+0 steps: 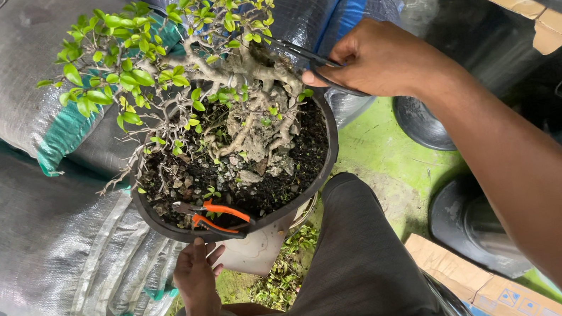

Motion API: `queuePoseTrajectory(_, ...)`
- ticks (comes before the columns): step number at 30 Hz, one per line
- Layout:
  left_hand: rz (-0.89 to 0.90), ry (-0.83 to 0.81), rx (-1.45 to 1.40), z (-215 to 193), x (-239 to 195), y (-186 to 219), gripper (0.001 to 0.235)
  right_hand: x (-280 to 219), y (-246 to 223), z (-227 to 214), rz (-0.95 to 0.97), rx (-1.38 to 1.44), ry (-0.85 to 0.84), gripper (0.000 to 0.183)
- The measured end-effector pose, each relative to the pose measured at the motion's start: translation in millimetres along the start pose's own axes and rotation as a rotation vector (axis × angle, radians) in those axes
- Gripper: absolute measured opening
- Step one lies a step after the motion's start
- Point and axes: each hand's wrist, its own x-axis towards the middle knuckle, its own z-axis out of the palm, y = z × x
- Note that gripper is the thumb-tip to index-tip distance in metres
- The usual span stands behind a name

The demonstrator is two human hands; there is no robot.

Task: The person trims a potted bonsai tree using pruning shears. They rotate the pot to access different branches and remove leaves and small twigs, which fall onto the floor.

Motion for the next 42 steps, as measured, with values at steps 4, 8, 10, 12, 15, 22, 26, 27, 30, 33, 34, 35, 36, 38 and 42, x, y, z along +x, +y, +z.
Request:
queuePoseTrajectory(4, -0.003, 0.015, 0.018, 1.0, -3.2, 3.0, 0.015, 0.7, -6.2, -1.1, 0.013, 0.021, 0.003, 0.067)
queuePoseTrajectory(8, 0.019, 0.008, -0.010, 0.1, 2.5, -4.4, 0.017, 5.5, -6.6, -1.4, 0.017, -0.026, 0.042, 0.066)
queuePoseTrajectory(10, 0.025, 0.011, -0.022, 0.4, 2.1, -2.7, 0.017, 6.3, -5.6, -0.6, 0.027, -0.054, 0.043, 0.060)
queuePoseTrajectory(12, -0.014, 0.034, 0.046, 2.6, -3.8, 5.6, 0.017, 3.8, -4.9, 0.5, -0.065, 0.000, 0.019, 0.069)
queuePoseTrajectory(15, -0.022, 0.042, 0.013, 3.6, -4.9, 5.7, 0.019, 2.8, -3.5, 2.5, -0.196, -0.061, 0.073, 0.070)
queuePoseTrajectory(22, 0.010, 0.033, -0.010, 3.4, -1.6, 0.1, 0.019, -6.9, -27.6, -0.3, -0.064, -0.255, 0.066, 0.075)
queuePoseTrajectory(26, 0.000, 0.029, 0.034, 2.4, -5.2, 3.4, 0.019, -7.6, -40.1, 0.6, 0.125, 0.263, -0.129, 0.049)
queuePoseTrajectory(27, 0.007, 0.029, 0.058, 2.1, -4.4, 3.1, 0.019, -4.7, -39.1, 2.9, 0.161, 0.401, -0.159, 0.042)
queuePoseTrajectory(30, 0.036, 0.010, 0.017, 0.1, 2.9, -5.0, 0.022, -1.9, -36.4, 4.8, 0.183, 0.410, -0.163, 0.055)
queuePoseTrajectory(33, 0.026, 0.013, 0.016, 0.9, 0.8, -2.3, 0.022, -2.6, -35.9, 6.0, 0.146, 0.398, -0.153, 0.051)
queuePoseTrajectory(34, 0.024, 0.015, 0.014, 1.0, 0.5, -1.4, 0.022, -0.9, -32.4, 6.8, 0.145, 0.396, -0.155, 0.051)
queuePoseTrajectory(35, 0.015, 0.015, 0.013, 1.2, 0.0, -0.6, 0.022, 0.8, -28.9, 7.5, 0.149, 0.426, -0.156, 0.053)
queuePoseTrajectory(36, 0.006, 0.015, 0.012, 1.4, -0.5, 0.2, 0.021, 2.4, -25.2, 8.2, 0.154, 0.456, -0.156, 0.056)
queuePoseTrajectory(38, 0.014, 0.017, -0.001, 0.8, 2.3, -3.7, 0.022, 2.6, -27.6, 7.2, 0.168, 0.447, -0.159, 0.058)
queuePoseTrajectory(42, 0.009, 0.019, -0.001, 1.8, 2.2, -2.0, 0.021, 8.8, -24.6, 7.4, 0.171, 0.470, -0.161, 0.058)
